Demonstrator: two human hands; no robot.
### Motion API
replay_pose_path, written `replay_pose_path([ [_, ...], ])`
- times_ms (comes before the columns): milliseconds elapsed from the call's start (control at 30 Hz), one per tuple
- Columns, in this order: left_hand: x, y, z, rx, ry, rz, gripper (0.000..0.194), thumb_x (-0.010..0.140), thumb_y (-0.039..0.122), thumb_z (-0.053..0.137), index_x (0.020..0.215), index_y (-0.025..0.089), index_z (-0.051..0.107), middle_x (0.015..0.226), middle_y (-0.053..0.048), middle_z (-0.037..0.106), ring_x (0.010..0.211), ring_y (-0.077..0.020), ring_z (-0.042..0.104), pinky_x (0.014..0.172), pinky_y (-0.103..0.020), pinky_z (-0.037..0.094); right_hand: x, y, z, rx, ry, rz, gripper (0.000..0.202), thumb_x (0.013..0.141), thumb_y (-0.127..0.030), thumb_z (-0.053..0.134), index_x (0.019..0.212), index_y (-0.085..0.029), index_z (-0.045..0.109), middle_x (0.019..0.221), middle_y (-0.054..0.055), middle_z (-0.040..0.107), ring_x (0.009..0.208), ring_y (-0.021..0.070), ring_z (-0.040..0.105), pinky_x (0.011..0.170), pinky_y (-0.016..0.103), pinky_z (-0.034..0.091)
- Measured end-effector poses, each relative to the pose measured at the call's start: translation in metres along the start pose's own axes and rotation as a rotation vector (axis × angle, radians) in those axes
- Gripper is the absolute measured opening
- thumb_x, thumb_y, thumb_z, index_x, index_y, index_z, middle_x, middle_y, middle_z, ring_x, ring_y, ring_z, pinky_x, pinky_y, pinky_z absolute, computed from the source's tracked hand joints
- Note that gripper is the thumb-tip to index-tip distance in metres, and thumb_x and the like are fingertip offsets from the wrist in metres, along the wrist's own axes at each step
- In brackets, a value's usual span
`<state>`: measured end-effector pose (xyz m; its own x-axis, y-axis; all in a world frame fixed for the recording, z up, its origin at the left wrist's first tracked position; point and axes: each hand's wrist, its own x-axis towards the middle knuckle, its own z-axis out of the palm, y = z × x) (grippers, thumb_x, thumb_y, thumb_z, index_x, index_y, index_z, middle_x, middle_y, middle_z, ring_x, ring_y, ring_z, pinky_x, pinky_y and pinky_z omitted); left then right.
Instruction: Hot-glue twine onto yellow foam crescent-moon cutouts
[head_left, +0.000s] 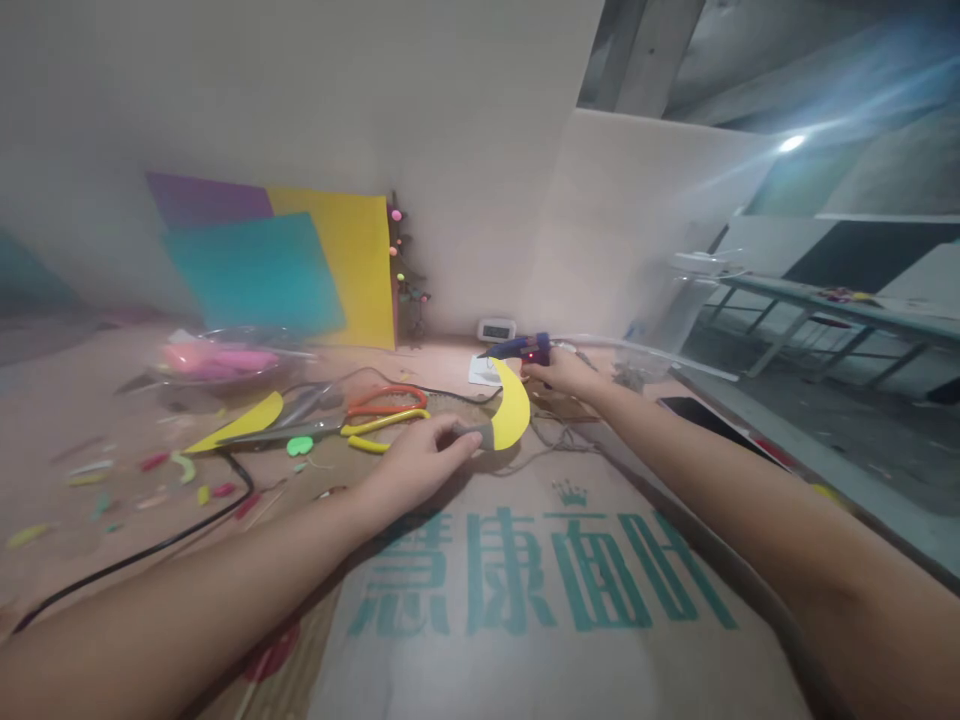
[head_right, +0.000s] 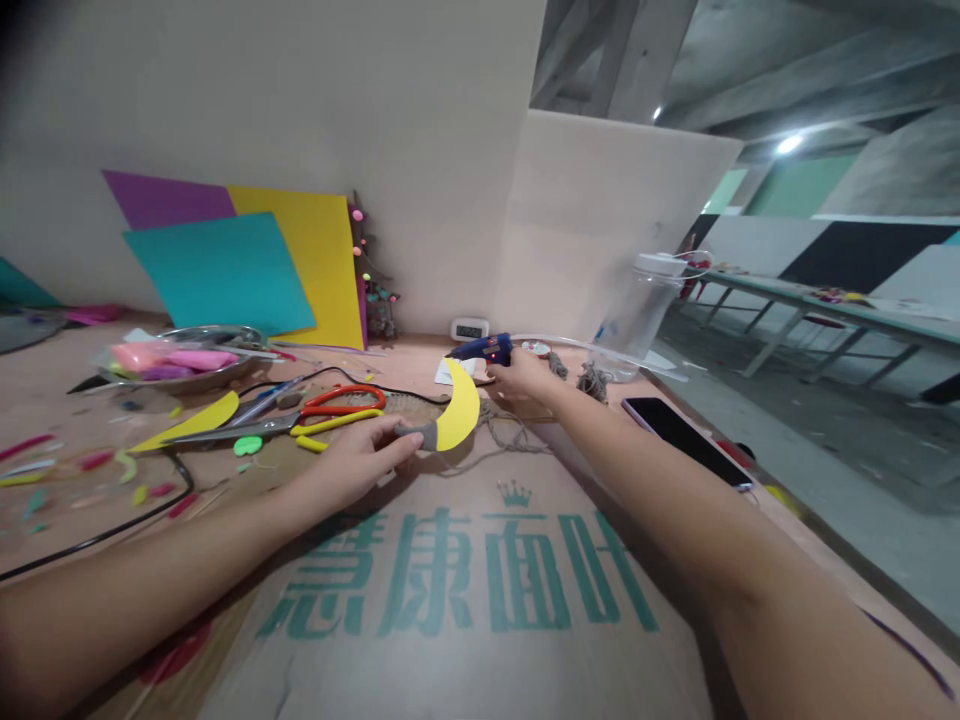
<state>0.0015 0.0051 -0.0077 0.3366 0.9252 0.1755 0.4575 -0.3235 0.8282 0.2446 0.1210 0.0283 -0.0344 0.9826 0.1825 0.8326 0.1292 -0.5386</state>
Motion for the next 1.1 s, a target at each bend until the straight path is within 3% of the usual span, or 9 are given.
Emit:
replay_pose_path([
  [200,0.002,0.0,-0.001,-0.03,-0.007,0.004,0.031,0.087,0.043,0.046,0.071,0.018,0.054,0.062,0.003,0.054,0.056,-0.0124,0.047,0.053,-0.024,0.033,-0.014,-0.003,-0.022,0.205,0.013,-0.049,0.026,0.086,-0.038,0.056,0.089,-0.013,0.065,0.09,0.012,0.073,0.071,0.0153,0.068,0.06,0.022,0.05],
  [300,0.002,0.0,0.0,-0.031,0.016,0.011,0.03,0.087,0.041,0.046,0.07,0.018,0.054,0.061,0.003,0.053,0.056,-0.0125,0.047,0.054,-0.024,0.034,-0.04,-0.007,-0.033,0.286,0.055,-0.051,0.031,0.085,-0.045,0.056,0.086,-0.015,0.066,0.086,0.01,0.073,0.07,0.0174,0.07,0.057,0.023,0.048],
  [367,0.001,0.0,0.0,-0.008,0.04,0.015,0.03,0.087,0.041,0.047,0.069,0.018,0.053,0.061,0.003,0.054,0.058,-0.0135,0.049,0.055,-0.025,0.035,-0.063,-0.012,-0.037,0.305,0.058,-0.109,0.029,0.086,-0.044,0.055,0.089,-0.018,0.068,0.087,0.007,0.074,0.074,0.018,0.07,0.063,0.024,0.049],
  [533,0.001,0.0,-0.002,0.033,0.086,0.008,0.031,0.089,0.041,0.044,0.07,0.018,0.053,0.061,0.002,0.055,0.06,-0.0148,0.051,0.057,-0.026,0.036,-0.119,-0.018,-0.029,0.347,0.018,-0.207,0.025,0.083,-0.041,0.058,0.093,-0.021,0.067,0.09,0.005,0.073,0.083,0.0213,0.068,0.077,0.033,0.053],
  [633,0.001,-0.001,-0.003,0.03,0.092,0.032,0.03,0.089,0.04,0.044,0.07,0.019,0.052,0.062,0.002,0.054,0.061,-0.0147,0.051,0.058,-0.025,0.037,-0.137,-0.008,-0.016,0.297,0.011,-0.172,0.024,0.083,-0.045,0.056,0.086,-0.023,0.065,0.086,0.005,0.071,0.084,0.0237,0.067,0.084,0.038,0.052],
  [733,0.001,-0.004,-0.003,0.018,0.092,0.039,0.029,0.088,0.041,0.045,0.072,0.018,0.053,0.063,0.002,0.054,0.062,-0.0144,0.051,0.058,-0.025,0.037,-0.142,0.004,-0.007,0.165,0.037,-0.079,0.026,0.079,-0.049,0.058,0.083,-0.024,0.065,0.083,0.005,0.071,0.084,0.0278,0.067,0.079,0.042,0.054],
  [967,0.0,-0.003,-0.003,0.017,0.089,0.034,0.03,0.089,0.041,0.046,0.071,0.018,0.053,0.063,0.003,0.054,0.063,-0.0137,0.051,0.062,-0.025,0.038,-0.143,0.005,-0.005,0.113,0.001,-0.146,0.025,0.072,-0.051,0.061,0.073,-0.026,0.062,0.074,0.004,0.07,0.077,0.0277,0.068,0.072,0.038,0.056],
  [1100,0.0,-0.002,-0.003,0.006,0.095,0.02,0.03,0.088,0.042,0.047,0.072,0.018,0.054,0.062,0.004,0.054,0.062,-0.0133,0.051,0.062,-0.025,0.038,-0.143,0.006,-0.003,0.116,-0.009,-0.139,0.02,0.072,-0.047,0.061,0.079,-0.028,0.066,0.079,0.002,0.072,0.079,0.0277,0.068,0.072,0.036,0.056],
])
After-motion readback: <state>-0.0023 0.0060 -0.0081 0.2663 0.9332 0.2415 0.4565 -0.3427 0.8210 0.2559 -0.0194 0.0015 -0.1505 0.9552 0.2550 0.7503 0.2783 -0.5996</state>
